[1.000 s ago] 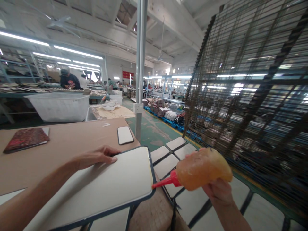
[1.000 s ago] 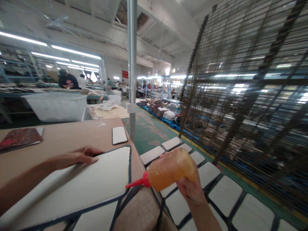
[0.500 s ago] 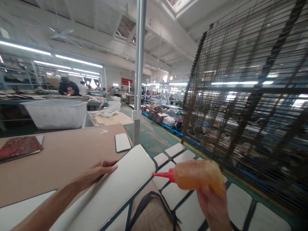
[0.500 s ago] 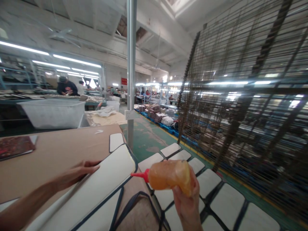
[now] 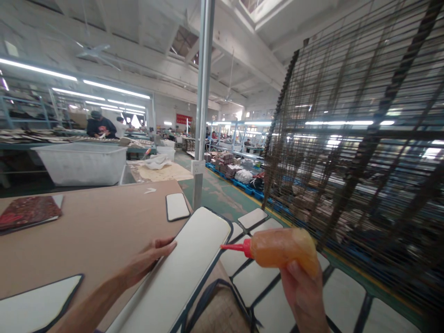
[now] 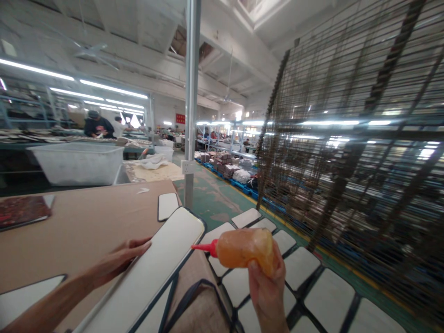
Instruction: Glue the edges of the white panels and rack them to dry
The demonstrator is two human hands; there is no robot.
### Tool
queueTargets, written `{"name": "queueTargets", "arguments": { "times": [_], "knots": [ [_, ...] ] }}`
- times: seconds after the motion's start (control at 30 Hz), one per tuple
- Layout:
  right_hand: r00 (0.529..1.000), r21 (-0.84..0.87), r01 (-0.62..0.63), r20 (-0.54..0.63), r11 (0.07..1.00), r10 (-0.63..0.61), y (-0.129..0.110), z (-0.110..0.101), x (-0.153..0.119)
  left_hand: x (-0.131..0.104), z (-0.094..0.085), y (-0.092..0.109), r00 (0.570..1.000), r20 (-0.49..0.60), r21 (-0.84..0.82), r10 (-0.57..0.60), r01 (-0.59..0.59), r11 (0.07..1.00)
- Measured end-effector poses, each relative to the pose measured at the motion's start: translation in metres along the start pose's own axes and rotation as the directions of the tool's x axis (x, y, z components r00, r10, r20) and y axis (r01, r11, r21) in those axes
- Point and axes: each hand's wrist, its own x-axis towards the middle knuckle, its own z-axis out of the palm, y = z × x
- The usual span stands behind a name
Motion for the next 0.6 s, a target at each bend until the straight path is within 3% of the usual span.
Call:
{"name": "queueTargets", "arguments": {
  "times": [0.37, 0.6],
  "knots": [
    [0.998, 0.015, -0.059, -0.018, 0.998, 0.059, 0.006, 0.006, -0.007, 0.003, 0.009, 0.000, 0.999, -0.031, -0.015, 0.008, -0.009, 1.000],
    [0.993, 0.023, -0.088, 0.081, 0.996, 0.086, 0.012, 0.003, -0.009, 0.009, 0.008, 0.001, 0.998, -0.054, -0.041, 0.010, -0.013, 0.999]
  ]
}}
